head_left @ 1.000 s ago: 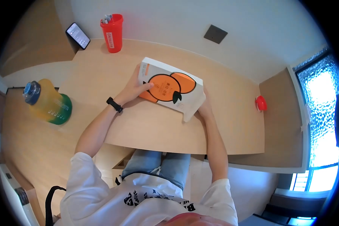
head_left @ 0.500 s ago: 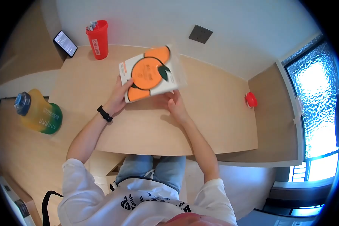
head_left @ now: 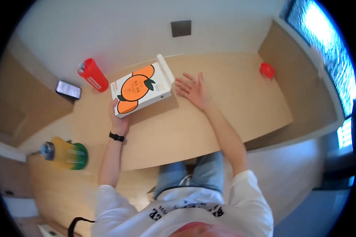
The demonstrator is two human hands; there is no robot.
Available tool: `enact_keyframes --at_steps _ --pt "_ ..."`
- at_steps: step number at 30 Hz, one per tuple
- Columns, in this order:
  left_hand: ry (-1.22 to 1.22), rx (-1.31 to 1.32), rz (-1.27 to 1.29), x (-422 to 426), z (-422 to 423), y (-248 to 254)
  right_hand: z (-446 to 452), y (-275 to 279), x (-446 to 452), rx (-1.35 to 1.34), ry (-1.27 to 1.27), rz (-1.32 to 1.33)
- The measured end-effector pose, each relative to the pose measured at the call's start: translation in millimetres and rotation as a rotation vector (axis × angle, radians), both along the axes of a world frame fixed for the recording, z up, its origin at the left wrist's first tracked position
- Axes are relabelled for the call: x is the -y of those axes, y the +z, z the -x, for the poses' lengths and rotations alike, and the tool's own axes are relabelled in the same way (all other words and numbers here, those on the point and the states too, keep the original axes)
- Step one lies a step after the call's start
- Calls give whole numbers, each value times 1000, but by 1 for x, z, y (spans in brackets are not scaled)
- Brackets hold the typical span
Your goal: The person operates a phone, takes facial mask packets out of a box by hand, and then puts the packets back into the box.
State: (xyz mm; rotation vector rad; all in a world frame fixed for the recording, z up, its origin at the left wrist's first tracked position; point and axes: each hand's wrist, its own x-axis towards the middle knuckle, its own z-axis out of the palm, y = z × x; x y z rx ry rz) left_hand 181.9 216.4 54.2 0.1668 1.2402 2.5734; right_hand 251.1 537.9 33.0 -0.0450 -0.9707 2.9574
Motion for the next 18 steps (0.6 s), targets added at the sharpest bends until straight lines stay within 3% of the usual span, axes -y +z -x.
enact_keyframes --at_steps 3,8,12,16,18 --pt "60 -15 61 16 10 -18 5 -15 0 -3 52 47" --pt "-65 -95 136 -8 10 23 4 -17 2 -21 115 -66" --pt "-242 -313 431 7 50 61 -1 -8 38 0 60 -58" --pt "-228 -486 638 -9 22 139 -4 -19 53 -53 -4 -42" --pt "-247 -488 694 -22 5 176 -31 10 50 -42 -55 -42"
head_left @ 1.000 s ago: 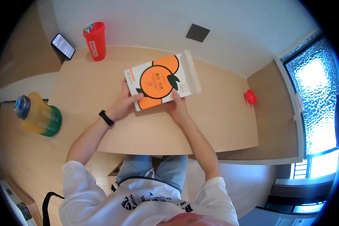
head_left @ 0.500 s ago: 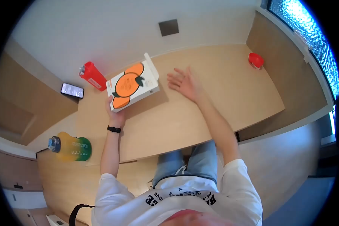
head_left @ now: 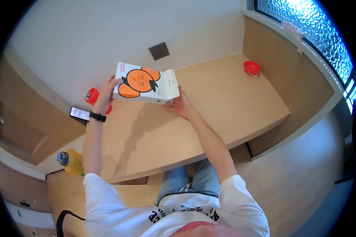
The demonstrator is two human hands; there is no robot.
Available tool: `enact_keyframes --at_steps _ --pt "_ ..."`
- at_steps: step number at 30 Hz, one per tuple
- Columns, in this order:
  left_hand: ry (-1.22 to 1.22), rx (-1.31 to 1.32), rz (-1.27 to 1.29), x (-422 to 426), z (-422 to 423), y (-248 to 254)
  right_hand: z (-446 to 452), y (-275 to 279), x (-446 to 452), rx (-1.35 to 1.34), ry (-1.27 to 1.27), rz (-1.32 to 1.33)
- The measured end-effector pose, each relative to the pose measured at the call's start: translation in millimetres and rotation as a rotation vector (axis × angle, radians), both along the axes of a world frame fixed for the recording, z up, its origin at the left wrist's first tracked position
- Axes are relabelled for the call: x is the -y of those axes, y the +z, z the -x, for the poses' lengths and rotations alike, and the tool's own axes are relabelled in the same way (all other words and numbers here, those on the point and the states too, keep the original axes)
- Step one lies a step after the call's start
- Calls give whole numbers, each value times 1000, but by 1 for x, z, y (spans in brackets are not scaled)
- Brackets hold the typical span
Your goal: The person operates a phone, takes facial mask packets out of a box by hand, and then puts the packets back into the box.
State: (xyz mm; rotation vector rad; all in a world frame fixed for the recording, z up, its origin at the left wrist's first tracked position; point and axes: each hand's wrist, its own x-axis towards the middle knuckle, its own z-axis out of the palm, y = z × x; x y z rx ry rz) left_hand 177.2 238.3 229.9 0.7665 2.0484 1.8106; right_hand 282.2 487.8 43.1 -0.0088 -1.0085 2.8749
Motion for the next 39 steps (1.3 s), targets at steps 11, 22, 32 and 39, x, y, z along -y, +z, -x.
enact_keyframes --at_steps 11,22,32,39 --pt "88 -5 -168 24 -13 16 0 -24 -61 -128 -69 -39" --pt "279 446 -811 110 58 -223 7 -13 -58 33 -344 -530" --pt "68 450 -1053 67 36 -240 -10 -5 -64 328 -396 -685" --pt "23 490 -973 56 20 -216 -16 -26 -109 218 -489 -1161"
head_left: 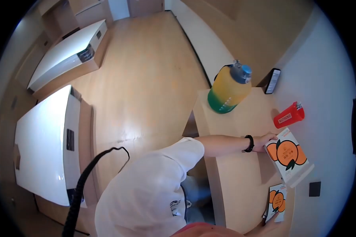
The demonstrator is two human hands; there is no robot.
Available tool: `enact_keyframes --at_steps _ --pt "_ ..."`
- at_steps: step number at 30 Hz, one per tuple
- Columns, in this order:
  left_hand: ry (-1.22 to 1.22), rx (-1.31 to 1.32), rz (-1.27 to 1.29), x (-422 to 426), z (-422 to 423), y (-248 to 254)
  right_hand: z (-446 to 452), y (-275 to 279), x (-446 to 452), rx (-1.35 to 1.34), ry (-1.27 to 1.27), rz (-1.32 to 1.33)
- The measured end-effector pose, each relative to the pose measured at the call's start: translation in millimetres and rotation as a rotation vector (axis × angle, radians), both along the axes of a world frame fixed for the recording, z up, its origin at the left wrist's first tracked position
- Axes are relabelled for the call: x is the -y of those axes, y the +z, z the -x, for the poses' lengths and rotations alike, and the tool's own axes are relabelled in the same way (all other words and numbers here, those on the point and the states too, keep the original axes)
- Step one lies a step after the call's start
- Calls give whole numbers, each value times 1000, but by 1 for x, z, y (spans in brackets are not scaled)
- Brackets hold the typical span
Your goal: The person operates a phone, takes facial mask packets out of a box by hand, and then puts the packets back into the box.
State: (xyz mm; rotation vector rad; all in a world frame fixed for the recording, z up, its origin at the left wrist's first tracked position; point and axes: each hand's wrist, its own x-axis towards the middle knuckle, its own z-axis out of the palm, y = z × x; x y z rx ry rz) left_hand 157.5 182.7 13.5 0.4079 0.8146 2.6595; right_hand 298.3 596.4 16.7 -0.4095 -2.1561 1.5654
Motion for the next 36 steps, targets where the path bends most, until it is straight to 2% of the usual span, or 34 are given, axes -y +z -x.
enact_keyframes --at_steps 3,6,9,10,11,12,13,15,16,17,18,19,20,21,22,25,27,31,34,36 --pt "5 36 64 10 -11 11 16 -9 -26 144 -24 -334" --pt "3 34 128 9 -7 17 22 -24 -42 76 -3 -327" --pt "40 26 157 8 7 2 13 -9 -19 29 -257 -386" --pt "69 39 164 4 11 -5 10 -4 -20 116 -332 -600" --pt "79 60 162 -4 15 -14 10 -2 -16 189 -328 -657" --pt "41 37 86 -14 55 -83 1 13 -5 273 -354 -718" --pt "28 22 109 -13 55 -69 10 -21 -42 184 -382 -907" --pt "27 42 199 -2 39 -59 3 -5 -29 189 -426 -838" --pt "18 65 226 -4 38 -58 13 -1 -38 311 -491 -725" --pt "40 69 270 -2 37 -59 17 -12 -44 79 -493 -655" --pt "-32 198 223 -2 31 -47 21 8 -18 -46 -414 -210" --pt "-84 186 161 5 30 -42 21 15 -7 -120 -288 69" --pt "23 208 240 0 29 -34 26 17 -4 -143 -215 241" --pt "-3 173 200 2 36 -31 42 -8 -20 -96 -240 246" --pt "29 140 216 -1 36 -27 45 -4 -11 -70 -233 378" --pt "75 88 317 -4 14 10 22 25 8 -13 24 456" --pt "91 117 378 0 3 6 8 56 32 90 136 524" --pt "110 135 362 0 8 12 21 31 8 204 272 439" --pt "73 182 332 -7 1 25 23 32 19 -64 80 583" --pt "42 184 315 -3 5 19 24 35 23 -179 42 688"
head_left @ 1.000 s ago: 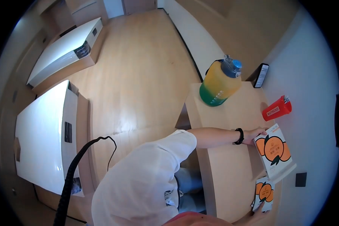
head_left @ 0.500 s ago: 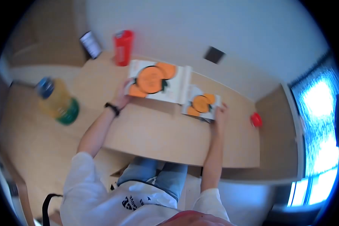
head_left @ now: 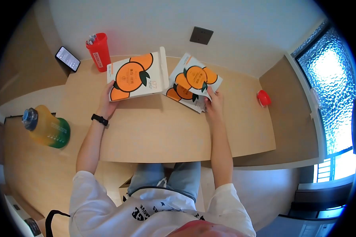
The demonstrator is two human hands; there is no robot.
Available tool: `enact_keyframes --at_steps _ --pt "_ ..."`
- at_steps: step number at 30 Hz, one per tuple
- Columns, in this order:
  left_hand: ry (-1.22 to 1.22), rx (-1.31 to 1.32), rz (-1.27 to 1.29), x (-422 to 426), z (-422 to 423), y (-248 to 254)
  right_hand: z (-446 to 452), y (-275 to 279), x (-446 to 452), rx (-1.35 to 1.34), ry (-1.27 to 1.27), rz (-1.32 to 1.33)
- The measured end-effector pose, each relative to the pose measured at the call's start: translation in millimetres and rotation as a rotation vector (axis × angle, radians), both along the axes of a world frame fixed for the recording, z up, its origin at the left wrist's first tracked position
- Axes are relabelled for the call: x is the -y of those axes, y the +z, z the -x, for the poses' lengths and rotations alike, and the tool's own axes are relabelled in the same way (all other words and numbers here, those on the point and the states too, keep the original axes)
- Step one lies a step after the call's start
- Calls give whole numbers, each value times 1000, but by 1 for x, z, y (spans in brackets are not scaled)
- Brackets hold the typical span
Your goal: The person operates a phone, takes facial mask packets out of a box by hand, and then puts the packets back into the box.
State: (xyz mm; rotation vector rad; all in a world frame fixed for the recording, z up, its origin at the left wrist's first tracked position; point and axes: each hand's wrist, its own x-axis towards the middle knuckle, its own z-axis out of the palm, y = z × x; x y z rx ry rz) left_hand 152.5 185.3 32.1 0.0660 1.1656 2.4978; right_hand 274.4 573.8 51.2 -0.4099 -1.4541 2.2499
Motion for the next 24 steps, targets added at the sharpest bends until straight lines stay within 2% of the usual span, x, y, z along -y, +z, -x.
enact_keyframes --at_steps 2,6,10,13,14,16,18,19,21,23,24 --pt "-11 -4 16 4 5 -11 1 5 6 -40 -48 19" --pt "-19 -29 10 2 1 -2 4 -3 17 -10 70 -77" --pt "-28 -59 73 1 3 -3 9 -10 38 -132 175 -200" --pt "-58 -142 254 -3 -7 1 14 -26 49 -73 309 -712" --pt "-106 -281 291 -6 -11 2 10 -35 56 -29 412 -672" --pt "-124 -263 274 -7 -17 4 -5 -25 89 60 613 -586" --pt "-117 -175 172 -9 -16 3 5 -26 97 -224 349 -694" --pt "-100 -88 74 -9 -14 0 1 -18 90 -194 236 -763" --pt "-92 15 -112 -5 -6 -7 -6 0 79 -105 7 -885" --pt "-102 52 -294 5 3 -14 -7 13 51 218 -268 -1289" --pt "-27 89 -275 7 4 -15 -8 16 41 367 -300 -1353"
